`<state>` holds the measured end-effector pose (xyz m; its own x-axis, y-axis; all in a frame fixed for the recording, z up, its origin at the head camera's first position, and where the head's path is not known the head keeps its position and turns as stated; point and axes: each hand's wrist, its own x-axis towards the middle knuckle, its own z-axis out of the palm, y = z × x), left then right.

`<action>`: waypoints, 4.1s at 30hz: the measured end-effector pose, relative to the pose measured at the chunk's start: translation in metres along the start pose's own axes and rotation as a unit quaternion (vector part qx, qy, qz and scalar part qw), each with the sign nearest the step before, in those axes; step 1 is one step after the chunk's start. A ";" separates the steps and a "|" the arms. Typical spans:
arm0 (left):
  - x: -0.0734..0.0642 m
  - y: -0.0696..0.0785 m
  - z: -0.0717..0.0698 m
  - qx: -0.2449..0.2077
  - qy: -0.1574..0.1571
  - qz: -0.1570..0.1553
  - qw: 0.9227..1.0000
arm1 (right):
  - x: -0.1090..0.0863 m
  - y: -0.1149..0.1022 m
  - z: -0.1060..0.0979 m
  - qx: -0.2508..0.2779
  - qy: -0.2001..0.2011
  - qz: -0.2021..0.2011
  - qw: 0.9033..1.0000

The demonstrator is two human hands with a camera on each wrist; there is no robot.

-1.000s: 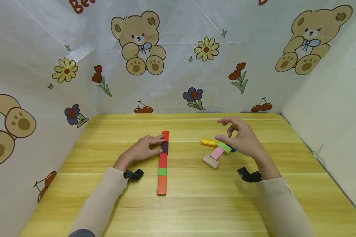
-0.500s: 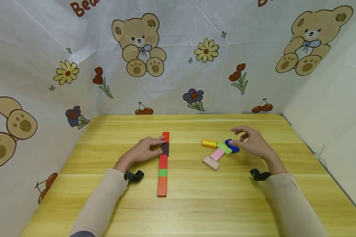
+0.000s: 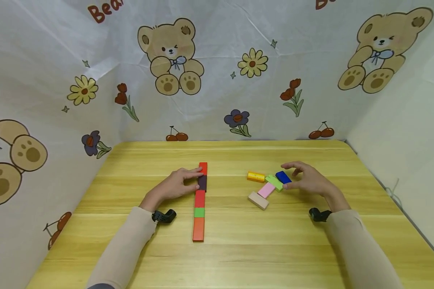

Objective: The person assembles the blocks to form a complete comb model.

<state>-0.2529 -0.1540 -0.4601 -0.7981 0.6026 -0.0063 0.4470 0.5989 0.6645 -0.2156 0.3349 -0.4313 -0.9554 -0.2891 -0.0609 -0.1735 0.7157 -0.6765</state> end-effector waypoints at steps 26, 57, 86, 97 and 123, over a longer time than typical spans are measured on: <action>0.003 0.001 0.000 0.001 0.000 0.001 1.000 | 0.006 0.006 0.000 -0.036 -0.047 0.027 0.998; 0.000 -0.002 -0.001 0.008 0.002 0.004 1.000 | -0.008 -0.006 -0.008 -0.008 0.004 0.009 1.000; 0.001 0.001 -0.001 -0.003 -0.001 0.000 1.000 | -0.013 -0.084 0.025 0.064 0.101 -0.045 0.992; 0.001 0.000 -0.002 -0.005 -0.001 -0.009 1.000 | -0.013 -0.107 0.040 0.125 0.101 -0.015 0.987; 0.001 0.002 -0.003 -0.006 -0.004 -0.010 1.000 | -0.035 -0.175 0.099 0.154 0.071 -0.044 0.985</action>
<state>-0.2541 -0.1534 -0.4569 -0.8037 0.5944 -0.0266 0.4254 0.6053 0.6728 -0.1279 0.1573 -0.3833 -0.9673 -0.2349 0.0961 -0.1976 0.4592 -0.8661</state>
